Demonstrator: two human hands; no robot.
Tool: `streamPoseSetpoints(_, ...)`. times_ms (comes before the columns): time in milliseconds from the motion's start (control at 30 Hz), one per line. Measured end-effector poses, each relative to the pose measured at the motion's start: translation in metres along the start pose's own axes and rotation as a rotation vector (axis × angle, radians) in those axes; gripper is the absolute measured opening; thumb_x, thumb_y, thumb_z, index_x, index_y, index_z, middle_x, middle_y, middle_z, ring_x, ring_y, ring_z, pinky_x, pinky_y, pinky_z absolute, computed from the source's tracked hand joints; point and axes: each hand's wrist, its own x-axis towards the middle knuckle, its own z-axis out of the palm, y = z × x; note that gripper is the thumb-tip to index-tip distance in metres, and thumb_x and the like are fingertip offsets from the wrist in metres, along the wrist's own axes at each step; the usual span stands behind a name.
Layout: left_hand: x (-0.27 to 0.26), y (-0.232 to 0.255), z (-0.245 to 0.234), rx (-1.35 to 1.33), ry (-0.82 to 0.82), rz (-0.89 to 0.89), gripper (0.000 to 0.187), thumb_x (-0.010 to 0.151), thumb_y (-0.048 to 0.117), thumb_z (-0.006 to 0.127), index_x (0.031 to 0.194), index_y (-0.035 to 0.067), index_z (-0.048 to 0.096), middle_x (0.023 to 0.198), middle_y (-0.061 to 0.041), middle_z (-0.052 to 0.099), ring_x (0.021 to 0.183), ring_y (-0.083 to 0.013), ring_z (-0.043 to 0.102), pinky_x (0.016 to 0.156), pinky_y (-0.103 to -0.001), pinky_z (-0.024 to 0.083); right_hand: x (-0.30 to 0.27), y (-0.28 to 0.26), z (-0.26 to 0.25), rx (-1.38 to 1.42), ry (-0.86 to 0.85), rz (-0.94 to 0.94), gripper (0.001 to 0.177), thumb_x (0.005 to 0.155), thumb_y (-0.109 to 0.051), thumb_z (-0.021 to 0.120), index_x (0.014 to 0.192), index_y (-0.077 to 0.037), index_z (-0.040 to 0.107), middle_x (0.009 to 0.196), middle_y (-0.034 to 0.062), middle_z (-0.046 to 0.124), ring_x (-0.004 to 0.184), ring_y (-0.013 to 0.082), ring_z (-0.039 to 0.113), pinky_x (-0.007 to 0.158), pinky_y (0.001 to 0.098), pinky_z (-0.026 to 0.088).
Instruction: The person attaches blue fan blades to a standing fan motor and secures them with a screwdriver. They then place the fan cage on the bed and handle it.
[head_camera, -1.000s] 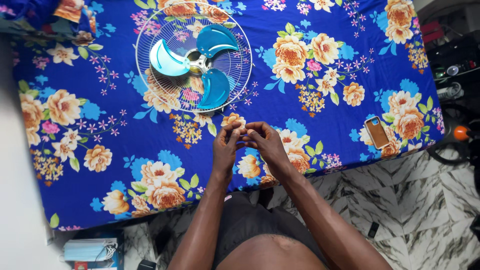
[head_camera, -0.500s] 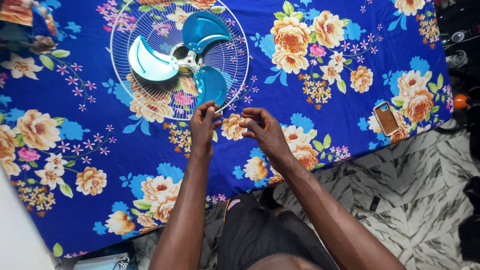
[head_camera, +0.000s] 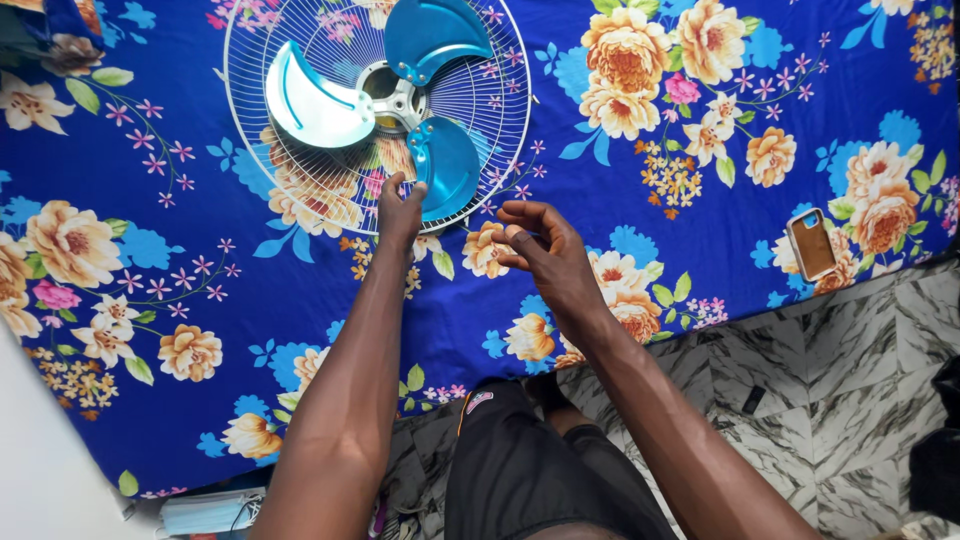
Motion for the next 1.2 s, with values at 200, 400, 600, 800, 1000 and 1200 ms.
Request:
streamPoseSetpoints(200,0.027,-0.033,0.006,0.087,-0.016,-0.045,0.077,0.098,0.033,0.079,0.162,0.004,0.047,0.157,-0.019,0.062,0.143,-0.0295,0.063,0.118,-0.040,0.049,-0.001,0.009,0.000,-0.009,-0.010,0.059,0.043,0.109,-0.023,0.067,0.148,-0.003,0.061,0.145,0.0123,0.073,0.128,0.0193,0.074,0.100,0.0363,0.064)
streamPoseSetpoints(400,0.046,-0.044,0.010,0.264,0.095,-0.041,0.075,0.093,0.029,0.083,0.159,0.008,0.054,0.141,-0.013,0.074,0.126,-0.0244,0.072,0.107,-0.036,0.056,-0.008,0.010,-0.003,-0.037,-0.016,0.090,0.042,0.109,-0.024,0.066,0.147,-0.005,0.062,0.145,0.0095,0.072,0.128,0.0186,0.074,0.101,0.0373,0.062)
streamPoseSetpoints(600,0.053,-0.062,0.019,0.165,0.066,-0.039,0.066,0.098,0.025,0.078,0.157,0.007,0.055,0.132,-0.010,0.080,0.107,-0.0205,0.078,0.092,-0.034,0.060,-0.010,0.002,-0.005,-0.058,-0.006,0.123,0.043,0.109,-0.026,0.065,0.146,-0.005,0.062,0.143,0.0100,0.072,0.127,0.0195,0.074,0.101,0.0379,0.063)
streamPoseSetpoints(800,0.058,-0.036,0.030,0.035,-0.067,0.091,0.042,0.095,0.016,0.082,0.136,0.005,0.081,0.109,-0.010,0.084,0.090,-0.0170,0.073,0.081,-0.034,0.059,-0.011,-0.006,-0.010,-0.100,0.012,0.126,0.044,0.109,-0.028,0.065,0.147,-0.005,0.062,0.143,0.0101,0.074,0.126,0.0197,0.075,0.100,0.0376,0.062)
streamPoseSetpoints(1000,0.016,0.019,0.021,0.235,-0.003,0.074,0.031,0.094,0.015,0.083,0.125,0.011,0.085,0.102,-0.001,0.082,0.086,-0.0091,0.075,0.078,-0.027,0.057,-0.013,-0.004,-0.011,-0.097,-0.003,0.110,0.043,0.109,-0.027,0.065,0.147,-0.005,0.062,0.143,0.0102,0.073,0.125,0.0198,0.075,0.099,0.0368,0.062)
streamPoseSetpoints(1200,-0.068,0.053,0.021,-0.041,-0.115,0.172,0.032,0.098,0.014,0.080,0.130,0.011,0.084,0.106,-0.009,0.085,0.090,-0.0178,0.074,0.081,-0.035,0.059,-0.017,0.012,-0.009,-0.082,-0.012,0.068,0.040,0.109,-0.026,0.066,0.144,-0.005,0.064,0.139,0.0095,0.073,0.122,0.0185,0.074,0.099,0.0368,0.062)
